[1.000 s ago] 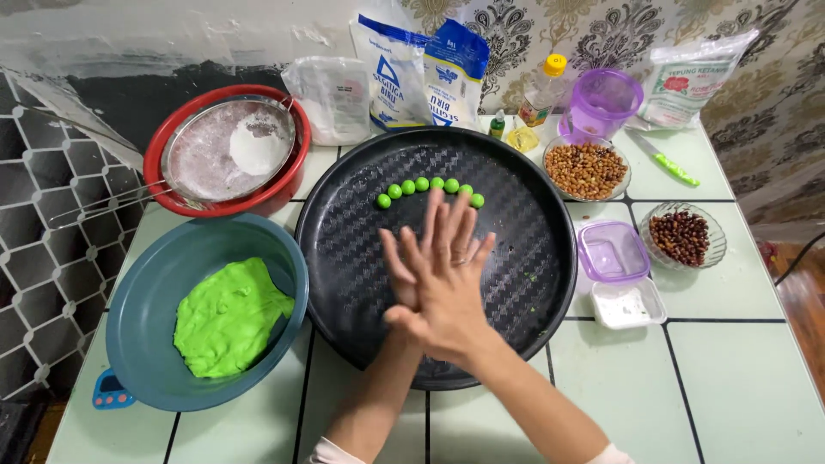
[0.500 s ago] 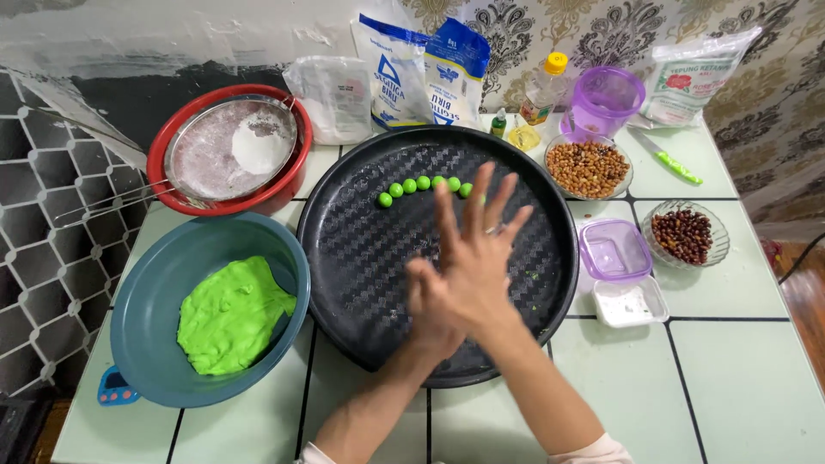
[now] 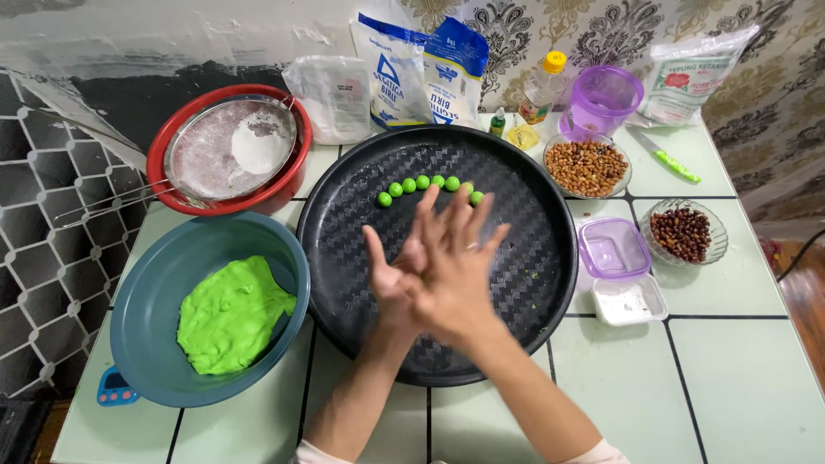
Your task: Rolling small pieces of green dough into balls and arranging them on a tray
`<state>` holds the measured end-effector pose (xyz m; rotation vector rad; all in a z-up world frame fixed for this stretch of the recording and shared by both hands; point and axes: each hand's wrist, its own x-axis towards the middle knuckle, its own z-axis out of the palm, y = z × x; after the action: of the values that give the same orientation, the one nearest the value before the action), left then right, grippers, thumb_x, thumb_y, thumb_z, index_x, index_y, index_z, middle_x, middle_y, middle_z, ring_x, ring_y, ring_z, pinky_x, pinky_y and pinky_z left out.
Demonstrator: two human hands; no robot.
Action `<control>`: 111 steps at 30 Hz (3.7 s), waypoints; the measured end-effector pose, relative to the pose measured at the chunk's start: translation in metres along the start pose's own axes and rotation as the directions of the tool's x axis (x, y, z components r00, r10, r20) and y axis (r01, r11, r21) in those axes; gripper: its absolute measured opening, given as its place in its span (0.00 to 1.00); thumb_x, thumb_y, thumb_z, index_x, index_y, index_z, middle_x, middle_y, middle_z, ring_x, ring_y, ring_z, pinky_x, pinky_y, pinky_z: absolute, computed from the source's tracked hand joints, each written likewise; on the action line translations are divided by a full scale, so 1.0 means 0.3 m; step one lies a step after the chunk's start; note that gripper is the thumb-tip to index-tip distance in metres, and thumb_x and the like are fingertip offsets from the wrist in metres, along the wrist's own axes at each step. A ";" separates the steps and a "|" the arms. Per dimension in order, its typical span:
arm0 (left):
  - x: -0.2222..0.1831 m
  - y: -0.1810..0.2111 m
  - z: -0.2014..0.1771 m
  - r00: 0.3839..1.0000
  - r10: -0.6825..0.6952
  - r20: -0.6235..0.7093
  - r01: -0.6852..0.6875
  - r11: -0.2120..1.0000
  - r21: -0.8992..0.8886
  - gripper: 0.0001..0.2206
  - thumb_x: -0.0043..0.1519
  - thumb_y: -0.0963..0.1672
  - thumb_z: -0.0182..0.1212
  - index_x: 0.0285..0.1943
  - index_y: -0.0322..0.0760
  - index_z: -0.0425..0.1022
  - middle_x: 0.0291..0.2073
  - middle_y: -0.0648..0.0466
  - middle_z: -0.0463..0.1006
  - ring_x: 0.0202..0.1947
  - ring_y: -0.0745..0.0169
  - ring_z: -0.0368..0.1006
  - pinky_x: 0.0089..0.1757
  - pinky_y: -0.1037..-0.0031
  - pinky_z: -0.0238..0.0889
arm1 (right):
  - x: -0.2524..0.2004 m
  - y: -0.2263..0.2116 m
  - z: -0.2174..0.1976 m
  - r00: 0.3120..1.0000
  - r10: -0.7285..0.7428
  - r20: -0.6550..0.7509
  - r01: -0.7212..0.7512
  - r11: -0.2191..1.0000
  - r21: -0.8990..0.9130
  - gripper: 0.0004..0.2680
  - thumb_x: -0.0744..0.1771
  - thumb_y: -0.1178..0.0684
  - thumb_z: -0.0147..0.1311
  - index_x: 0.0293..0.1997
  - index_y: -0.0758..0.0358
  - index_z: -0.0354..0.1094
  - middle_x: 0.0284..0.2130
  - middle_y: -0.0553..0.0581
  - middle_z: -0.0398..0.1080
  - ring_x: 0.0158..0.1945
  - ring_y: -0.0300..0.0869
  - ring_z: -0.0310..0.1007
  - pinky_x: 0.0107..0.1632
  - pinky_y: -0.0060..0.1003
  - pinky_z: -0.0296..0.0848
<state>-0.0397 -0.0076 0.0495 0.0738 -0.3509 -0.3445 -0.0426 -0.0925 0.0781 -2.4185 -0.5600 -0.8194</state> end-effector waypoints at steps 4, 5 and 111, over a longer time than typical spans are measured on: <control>-0.028 -0.060 0.009 0.998 -0.050 -0.047 0.045 0.994 -0.095 0.40 0.63 0.67 0.40 0.81 0.55 0.47 0.74 0.35 0.48 0.67 0.32 0.50 0.58 0.42 0.50 | 0.022 -0.049 -0.037 0.999 -0.035 0.005 0.034 0.996 0.082 0.34 0.67 0.20 0.27 0.81 0.46 0.33 0.77 0.69 0.20 0.77 0.70 0.09 0.67 0.78 0.14; -0.053 -0.081 0.011 0.996 -0.067 -0.054 0.059 0.990 -0.125 0.40 0.63 0.67 0.41 0.81 0.53 0.47 0.73 0.35 0.50 0.67 0.33 0.52 0.57 0.43 0.52 | 0.056 -0.044 -0.070 1.000 0.012 -0.021 -0.011 0.999 0.037 0.34 0.68 0.21 0.26 0.81 0.46 0.31 0.77 0.68 0.19 0.77 0.69 0.08 0.68 0.77 0.13; 0.060 0.196 0.036 0.819 0.258 -0.513 -0.273 0.961 0.047 0.20 0.64 0.51 0.56 0.57 0.32 0.76 0.58 0.36 0.76 0.64 0.40 0.69 0.63 0.51 0.59 | 0.041 1.335 0.032 0.814 0.561 0.149 -0.560 0.827 -0.056 0.17 0.61 0.65 0.53 0.47 0.47 0.80 0.34 0.53 0.78 0.46 0.53 0.78 0.53 0.51 0.73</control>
<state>-0.0089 0.0414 0.0731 0.0844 0.1811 -0.0409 0.1817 -0.3961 -0.0566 -2.4667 0.1228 -0.3723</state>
